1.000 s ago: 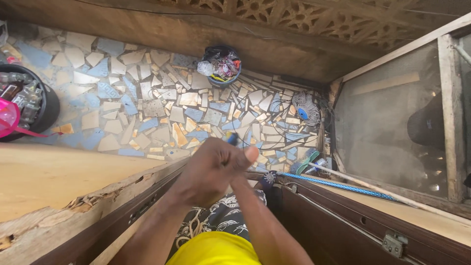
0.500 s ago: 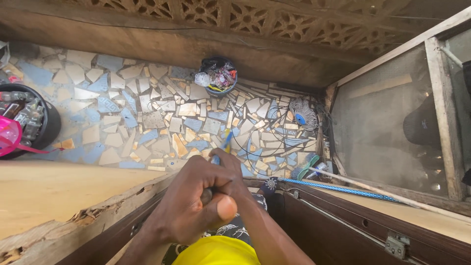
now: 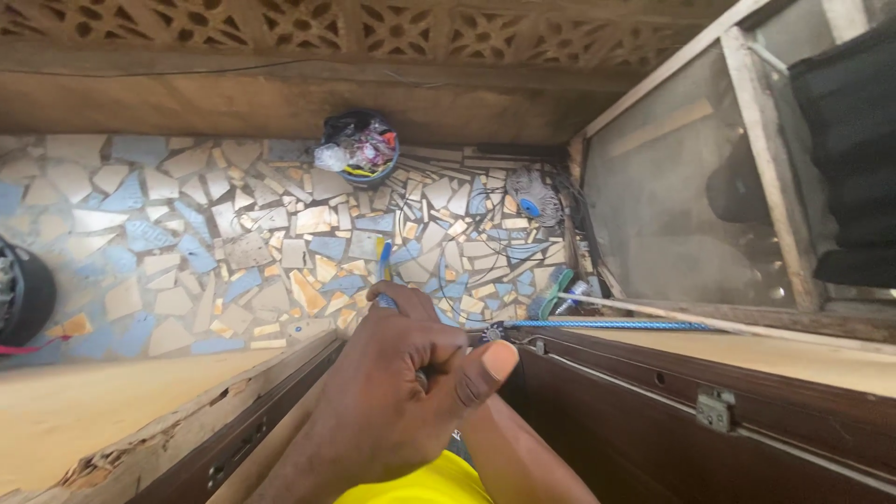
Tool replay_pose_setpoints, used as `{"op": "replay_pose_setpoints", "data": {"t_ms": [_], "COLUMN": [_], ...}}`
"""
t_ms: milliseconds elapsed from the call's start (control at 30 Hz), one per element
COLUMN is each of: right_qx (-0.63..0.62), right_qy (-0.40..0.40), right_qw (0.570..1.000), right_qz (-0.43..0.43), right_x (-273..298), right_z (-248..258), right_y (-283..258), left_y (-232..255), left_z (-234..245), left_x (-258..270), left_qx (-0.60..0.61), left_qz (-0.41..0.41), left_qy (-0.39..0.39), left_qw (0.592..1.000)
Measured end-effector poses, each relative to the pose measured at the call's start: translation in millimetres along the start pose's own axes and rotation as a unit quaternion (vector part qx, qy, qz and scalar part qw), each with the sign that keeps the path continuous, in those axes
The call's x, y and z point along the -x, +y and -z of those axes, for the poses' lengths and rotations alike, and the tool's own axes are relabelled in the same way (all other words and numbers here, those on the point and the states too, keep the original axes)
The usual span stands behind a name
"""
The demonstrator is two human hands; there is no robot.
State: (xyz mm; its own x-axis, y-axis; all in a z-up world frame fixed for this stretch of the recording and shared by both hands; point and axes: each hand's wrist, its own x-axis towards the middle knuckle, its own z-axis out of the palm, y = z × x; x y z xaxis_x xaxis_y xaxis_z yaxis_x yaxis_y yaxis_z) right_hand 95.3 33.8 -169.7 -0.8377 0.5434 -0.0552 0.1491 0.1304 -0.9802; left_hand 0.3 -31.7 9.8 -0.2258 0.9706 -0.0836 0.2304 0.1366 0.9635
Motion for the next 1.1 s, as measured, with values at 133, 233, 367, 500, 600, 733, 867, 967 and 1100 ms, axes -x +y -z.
{"op": "replay_pose_setpoints", "data": {"t_ms": [133,233,367,500,600,733,867,967,1100], "right_qx": [0.126,0.091,-0.185,-0.434,-0.606,-0.805,-0.933,-0.908,-0.828], "right_qy": [0.061,0.094,0.139,0.201,0.233,0.221,0.071,0.119,0.205], "right_qw": [0.99,0.991,0.972,0.874,0.752,0.551,0.149,0.231,0.394], "right_qz": [0.02,0.011,-0.044,-0.088,-0.11,0.003,0.319,0.328,0.342], "right_x": [7.5,4.3,12.5,19.3,19.9,16.9,-1.0,-0.1,-6.1], "right_z": [30.1,52.2,45.2,57.3,51.1,69.0,81.5,73.3,77.9], "right_y": [46.9,123.2,145.4,95.4,30.2,-31.5,-71.4,88.7,159.2], "left_y": [-7.4,-48.5,-108.2,-62.7,-30.7,9.7,5.5,-24.7,-65.8], "left_z": [-21.6,-49.5,-87.9,-93.2,-91.1,-92.4,-106.4,-125.3,-152.9], "left_x": [-8.7,-25.9,-46.7,-55.0,-58.7,-68.7,-92.3,-116.9,-129.5], "left_qx": [0.017,0.034,0.06,0.092,0.001,0.005,0.01,0.064,0.023], "left_qz": [-0.005,0.032,0.102,0.036,0.095,0.042,-0.049,0.056,0.061], "left_qy": [-0.017,-0.034,-0.016,-0.033,-0.064,-0.092,-0.099,-0.103,-0.08], "left_qw": [1.0,0.998,0.993,0.995,0.993,0.995,0.994,0.991,0.995]}}
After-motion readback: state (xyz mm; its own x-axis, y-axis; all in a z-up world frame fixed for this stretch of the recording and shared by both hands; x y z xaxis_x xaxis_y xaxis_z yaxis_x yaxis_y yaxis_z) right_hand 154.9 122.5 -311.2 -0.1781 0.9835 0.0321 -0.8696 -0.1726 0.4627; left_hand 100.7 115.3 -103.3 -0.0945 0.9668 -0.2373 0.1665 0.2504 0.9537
